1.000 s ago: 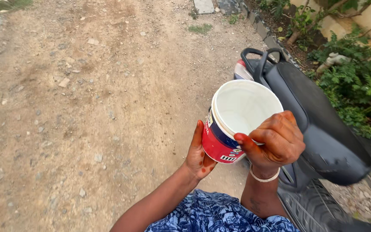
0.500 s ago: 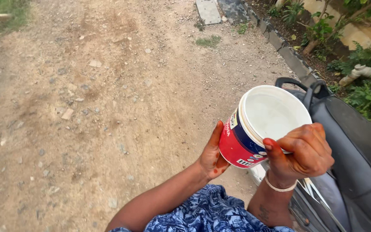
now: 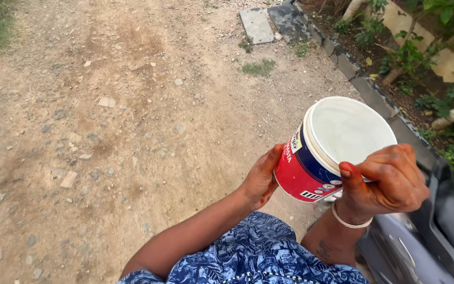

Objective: The person fills a container with water from a bucket and splashes the water onto several plants along a wall and in a garden area by hand.

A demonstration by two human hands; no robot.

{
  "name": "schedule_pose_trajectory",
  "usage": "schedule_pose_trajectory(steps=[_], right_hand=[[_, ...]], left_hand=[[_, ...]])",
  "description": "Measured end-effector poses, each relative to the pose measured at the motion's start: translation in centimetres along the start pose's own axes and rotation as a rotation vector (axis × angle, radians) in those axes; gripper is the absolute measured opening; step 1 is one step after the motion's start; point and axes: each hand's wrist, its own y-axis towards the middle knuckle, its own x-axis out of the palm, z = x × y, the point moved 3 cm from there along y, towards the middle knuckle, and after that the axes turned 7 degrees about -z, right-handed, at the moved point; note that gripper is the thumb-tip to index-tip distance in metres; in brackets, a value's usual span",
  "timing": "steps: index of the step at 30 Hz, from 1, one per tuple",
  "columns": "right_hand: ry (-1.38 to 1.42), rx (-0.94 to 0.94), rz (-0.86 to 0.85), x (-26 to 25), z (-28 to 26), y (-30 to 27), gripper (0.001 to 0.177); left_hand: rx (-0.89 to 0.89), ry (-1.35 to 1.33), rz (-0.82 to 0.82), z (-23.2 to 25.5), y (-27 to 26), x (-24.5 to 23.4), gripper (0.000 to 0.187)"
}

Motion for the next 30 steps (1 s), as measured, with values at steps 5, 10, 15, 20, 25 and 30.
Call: schedule_pose_trajectory(steps=[5,10,15,20,25,30], right_hand=[[0.023,-0.007,0.010,11.2,9.2,5.5,0.055],[0.054,-0.002,0.032,22.5,16.2,9.1,0.055],[0.046,0.005,0.046,34.7,23.1,10.0,0.054],[-0.005,-0.041,0.071,46.4,29.1,12.4,0.055],[-0.144,0.106,0.020,54.8,33.6,14.4,0.053],[-0.268,0.118,-0.026,61.4,39.7,16.3,0.054]], left_hand=[[0.060,0.189,0.106,9.5,8.7,-7.8,0.083],[0.205,0.694,0.004,20.2,14.2,-15.4,0.105],[0.301,1.198,-0.083,28.1,20.9,-25.0,0.127],[0.193,1.338,-0.192,35.2,29.0,-34.8,0.139],[0.094,1.286,-0.271,40.3,36.1,-41.7,0.150],[0.080,1.183,-0.335,44.2,43.6,-47.4,0.153]])
